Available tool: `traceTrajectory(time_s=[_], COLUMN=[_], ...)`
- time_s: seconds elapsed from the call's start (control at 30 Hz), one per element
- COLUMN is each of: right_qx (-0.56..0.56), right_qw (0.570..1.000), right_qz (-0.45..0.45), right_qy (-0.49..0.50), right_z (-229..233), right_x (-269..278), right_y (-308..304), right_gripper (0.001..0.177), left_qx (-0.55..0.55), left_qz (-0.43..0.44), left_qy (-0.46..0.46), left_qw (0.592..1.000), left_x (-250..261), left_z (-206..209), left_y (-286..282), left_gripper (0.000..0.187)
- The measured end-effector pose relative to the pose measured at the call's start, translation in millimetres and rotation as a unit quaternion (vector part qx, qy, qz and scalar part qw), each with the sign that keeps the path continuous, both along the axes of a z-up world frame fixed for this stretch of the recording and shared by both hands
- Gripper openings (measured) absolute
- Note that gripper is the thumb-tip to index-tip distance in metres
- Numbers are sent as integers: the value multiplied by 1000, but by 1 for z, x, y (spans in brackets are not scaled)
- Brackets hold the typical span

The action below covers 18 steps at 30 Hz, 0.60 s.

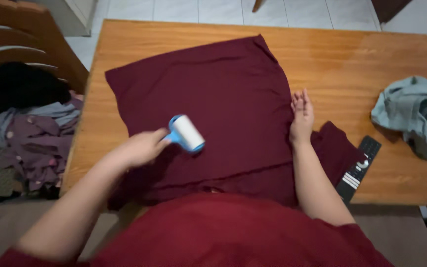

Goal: The person uses a lint roller to remove lint from a maroon t-shirt laid flat on a wooden table. They roll the tool over the front and back of the shirt, smoothing the fabric with their hands between passes. The shirt is then folded and placed aside.

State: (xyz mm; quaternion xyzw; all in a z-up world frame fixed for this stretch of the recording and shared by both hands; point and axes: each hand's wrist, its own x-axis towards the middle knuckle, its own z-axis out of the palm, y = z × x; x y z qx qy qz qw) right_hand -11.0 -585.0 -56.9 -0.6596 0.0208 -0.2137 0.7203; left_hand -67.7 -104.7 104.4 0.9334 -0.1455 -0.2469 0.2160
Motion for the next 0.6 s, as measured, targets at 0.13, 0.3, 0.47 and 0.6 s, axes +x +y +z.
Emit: traceTrajectory(time_s=[0.13, 0.3, 0.47, 0.6], right_qx=[33, 5, -40, -141], right_qw=[999, 999, 999, 990], right_qz=[-3, -4, -11, -3], right_qy=[-38, -42, -30, -3], right_z=[2, 1, 4, 13], right_x=[-2, 7, -1, -1], right_y=[1, 4, 3, 16], right_gripper=[67, 70, 67, 61], left_qx=[-18, -52, -35, 44], left_qz=[-66, -69, -56, -37], left_qy=[-57, -116, -112, -82], left_qw=[996, 989, 992, 995], left_x=[63, 112, 92, 31], left_z=[-27, -38, -26, -4], left_y=[-102, -217, -182, -77], left_gripper=[45, 43, 46, 43])
